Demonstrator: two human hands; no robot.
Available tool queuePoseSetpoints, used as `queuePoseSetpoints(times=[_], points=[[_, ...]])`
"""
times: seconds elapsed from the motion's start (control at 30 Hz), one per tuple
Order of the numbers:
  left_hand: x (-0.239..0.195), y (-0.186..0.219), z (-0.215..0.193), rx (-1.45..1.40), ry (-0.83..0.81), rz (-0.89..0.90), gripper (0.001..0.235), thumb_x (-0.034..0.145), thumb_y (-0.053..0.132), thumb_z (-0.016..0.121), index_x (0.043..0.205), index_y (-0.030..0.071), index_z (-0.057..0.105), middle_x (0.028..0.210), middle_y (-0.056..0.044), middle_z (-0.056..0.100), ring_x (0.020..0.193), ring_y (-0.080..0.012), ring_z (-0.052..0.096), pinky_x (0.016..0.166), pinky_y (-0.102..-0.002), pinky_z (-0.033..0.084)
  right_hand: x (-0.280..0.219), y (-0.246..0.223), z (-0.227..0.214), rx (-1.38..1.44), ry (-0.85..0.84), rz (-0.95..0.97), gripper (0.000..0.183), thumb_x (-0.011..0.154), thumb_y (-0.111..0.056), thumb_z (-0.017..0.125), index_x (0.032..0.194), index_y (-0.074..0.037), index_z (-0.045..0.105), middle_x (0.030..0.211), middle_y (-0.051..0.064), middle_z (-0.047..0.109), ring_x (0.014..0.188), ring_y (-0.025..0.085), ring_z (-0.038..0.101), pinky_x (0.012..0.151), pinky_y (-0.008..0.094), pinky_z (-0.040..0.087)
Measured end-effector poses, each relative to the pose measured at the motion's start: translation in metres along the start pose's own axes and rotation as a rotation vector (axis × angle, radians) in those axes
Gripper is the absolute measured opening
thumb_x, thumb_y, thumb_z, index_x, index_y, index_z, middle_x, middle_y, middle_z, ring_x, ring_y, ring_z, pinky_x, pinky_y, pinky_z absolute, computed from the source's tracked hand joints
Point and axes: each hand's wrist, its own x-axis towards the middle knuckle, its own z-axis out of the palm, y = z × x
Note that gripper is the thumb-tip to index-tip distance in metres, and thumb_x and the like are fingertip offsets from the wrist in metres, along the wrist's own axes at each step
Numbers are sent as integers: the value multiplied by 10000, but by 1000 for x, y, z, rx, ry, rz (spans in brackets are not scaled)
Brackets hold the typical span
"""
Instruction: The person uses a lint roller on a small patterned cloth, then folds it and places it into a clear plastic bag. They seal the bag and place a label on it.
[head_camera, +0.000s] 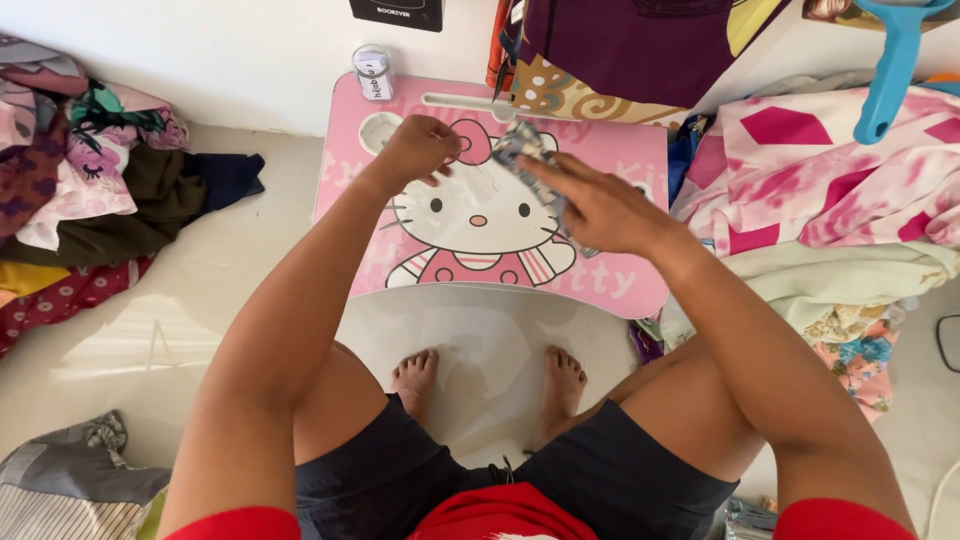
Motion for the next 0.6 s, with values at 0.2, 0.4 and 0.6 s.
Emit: queuePoseSetpoints(times=[0.2,0.4,0.6], points=[[49,-107,16,777,261,149,452,947,449,661,1210,80,658,1129,-148,615,1103,-354,611,843,-531,524,-16,31,-5,7,121,78,854,872,-14,427,1642,-373,328,1569,167,431,1122,525,618,901,625,504],[21,-108,39,1014,49,332,563,952,379,661,1409,63,567,1455,-190,475,1380,-384,443,1068,-574,411,-24,44,-3,-20,106,126,827,867,-24,433,1640,-302,337,1561,203,419,1145,569,583,907,664,496],[-6,-88,44,1003,-75,535,471,921,245,642,1369,100,627,1533,-141,477,1469,-351,396,1168,-547,346,-27,33,8,-25,41,132,825,858,-10,421,1639,-261,338,1550,228,424,1137,581,591,901,656,501]])
